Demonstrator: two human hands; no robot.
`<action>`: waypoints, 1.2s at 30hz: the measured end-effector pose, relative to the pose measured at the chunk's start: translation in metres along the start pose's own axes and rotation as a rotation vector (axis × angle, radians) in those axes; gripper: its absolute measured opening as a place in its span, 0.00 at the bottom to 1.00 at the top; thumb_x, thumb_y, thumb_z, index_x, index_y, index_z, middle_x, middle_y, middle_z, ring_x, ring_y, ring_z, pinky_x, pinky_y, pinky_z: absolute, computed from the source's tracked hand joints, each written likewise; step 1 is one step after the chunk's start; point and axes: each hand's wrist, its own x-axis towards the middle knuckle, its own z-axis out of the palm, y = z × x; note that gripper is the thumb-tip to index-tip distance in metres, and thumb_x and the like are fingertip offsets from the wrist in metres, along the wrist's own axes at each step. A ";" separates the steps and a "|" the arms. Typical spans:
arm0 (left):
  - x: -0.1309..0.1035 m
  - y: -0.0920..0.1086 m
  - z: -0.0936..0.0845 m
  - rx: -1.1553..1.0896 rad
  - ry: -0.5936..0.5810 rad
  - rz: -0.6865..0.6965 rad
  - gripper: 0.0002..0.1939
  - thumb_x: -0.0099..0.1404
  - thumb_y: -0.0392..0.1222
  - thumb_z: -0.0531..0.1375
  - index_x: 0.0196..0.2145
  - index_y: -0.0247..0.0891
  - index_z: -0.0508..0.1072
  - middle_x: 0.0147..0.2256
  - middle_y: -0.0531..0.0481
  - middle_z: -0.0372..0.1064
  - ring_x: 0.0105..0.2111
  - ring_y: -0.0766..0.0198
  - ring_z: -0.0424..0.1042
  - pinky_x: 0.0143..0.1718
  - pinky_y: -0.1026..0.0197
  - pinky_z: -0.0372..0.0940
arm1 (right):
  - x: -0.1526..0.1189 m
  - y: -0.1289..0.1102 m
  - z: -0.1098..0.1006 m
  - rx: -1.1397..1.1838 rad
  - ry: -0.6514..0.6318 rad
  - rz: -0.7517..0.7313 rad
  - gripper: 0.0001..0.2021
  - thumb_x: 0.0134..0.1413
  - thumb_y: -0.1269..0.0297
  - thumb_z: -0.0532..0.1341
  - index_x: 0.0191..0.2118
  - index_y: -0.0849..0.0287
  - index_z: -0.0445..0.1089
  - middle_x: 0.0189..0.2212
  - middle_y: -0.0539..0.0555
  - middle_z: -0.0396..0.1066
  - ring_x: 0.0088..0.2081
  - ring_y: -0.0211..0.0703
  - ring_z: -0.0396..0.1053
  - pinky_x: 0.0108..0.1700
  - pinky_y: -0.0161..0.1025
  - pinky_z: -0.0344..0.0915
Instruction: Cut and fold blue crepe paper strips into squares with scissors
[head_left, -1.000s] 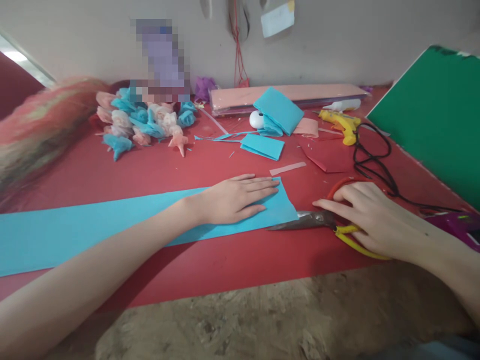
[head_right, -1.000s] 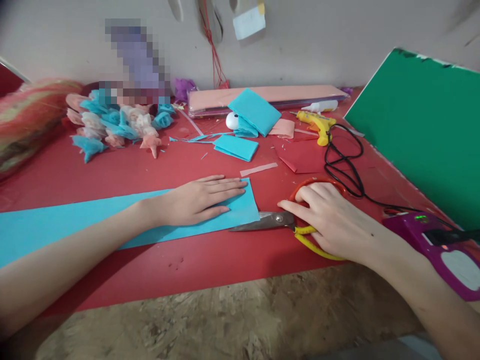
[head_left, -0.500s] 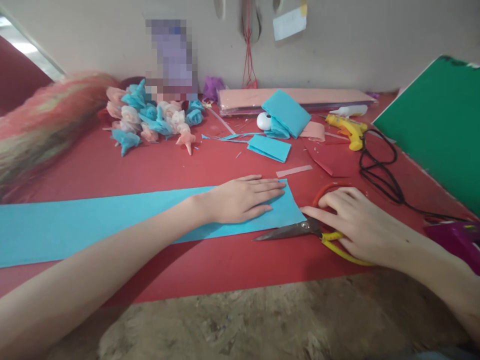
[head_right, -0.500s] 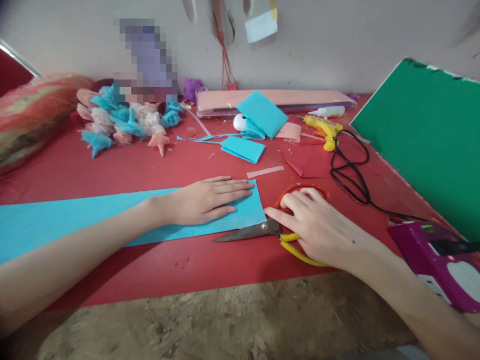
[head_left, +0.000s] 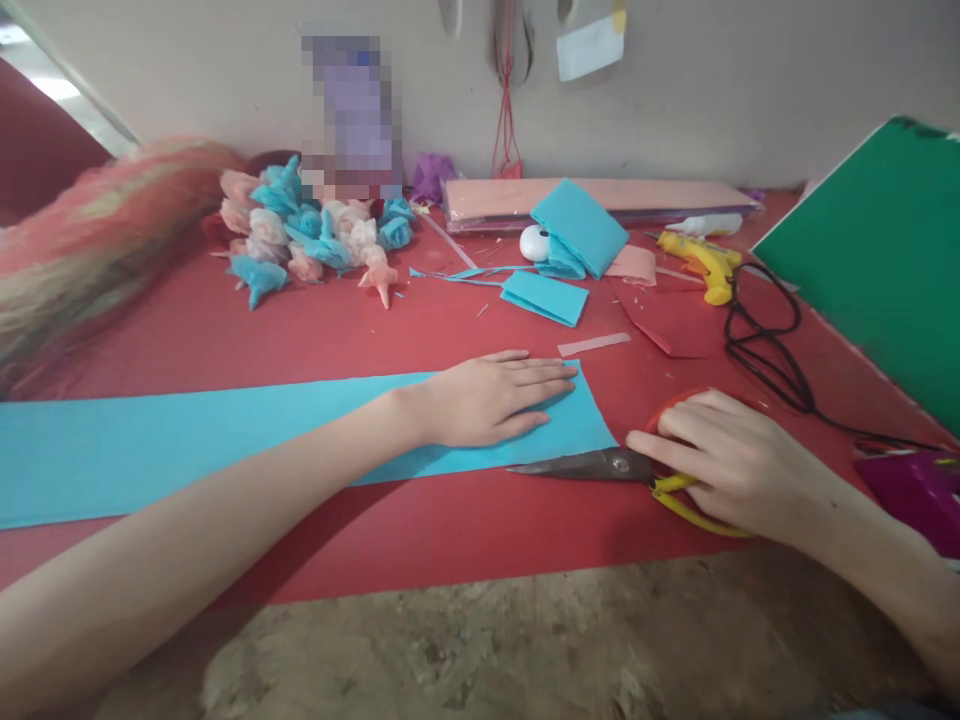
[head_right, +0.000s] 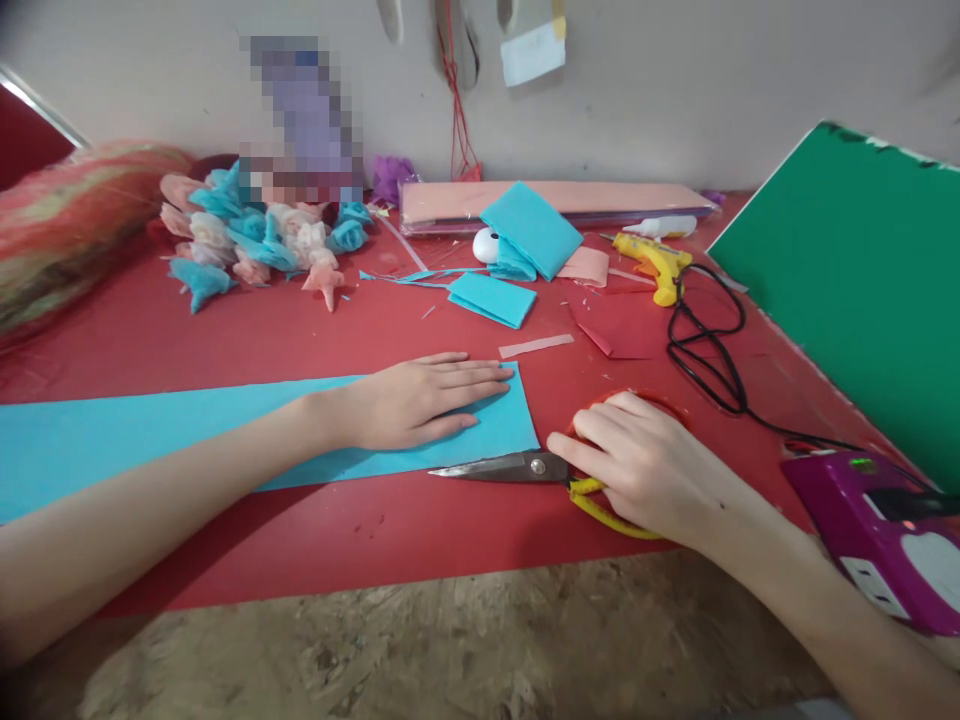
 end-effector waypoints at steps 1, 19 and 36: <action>0.000 0.000 0.000 -0.004 0.004 0.001 0.24 0.72 0.43 0.44 0.62 0.33 0.53 0.64 0.47 0.46 0.65 0.62 0.45 0.65 0.53 0.43 | -0.001 0.000 0.000 0.005 -0.018 0.008 0.18 0.44 0.82 0.50 0.40 0.63 0.68 0.26 0.54 0.64 0.29 0.44 0.57 0.34 0.40 0.55; -0.001 0.001 -0.001 0.001 -0.009 -0.005 0.24 0.72 0.43 0.43 0.62 0.31 0.53 0.64 0.45 0.46 0.65 0.62 0.45 0.64 0.53 0.43 | 0.020 -0.020 -0.001 0.031 -0.128 0.164 0.18 0.47 0.74 0.51 0.47 0.66 0.63 0.34 0.59 0.66 0.33 0.49 0.58 0.36 0.42 0.53; 0.000 -0.001 0.002 -0.028 0.021 0.009 0.24 0.72 0.42 0.43 0.62 0.30 0.54 0.64 0.46 0.47 0.64 0.62 0.46 0.65 0.53 0.43 | 0.009 -0.016 0.007 0.177 -0.164 0.145 0.16 0.48 0.83 0.48 0.39 0.60 0.64 0.28 0.53 0.63 0.29 0.44 0.58 0.36 0.40 0.52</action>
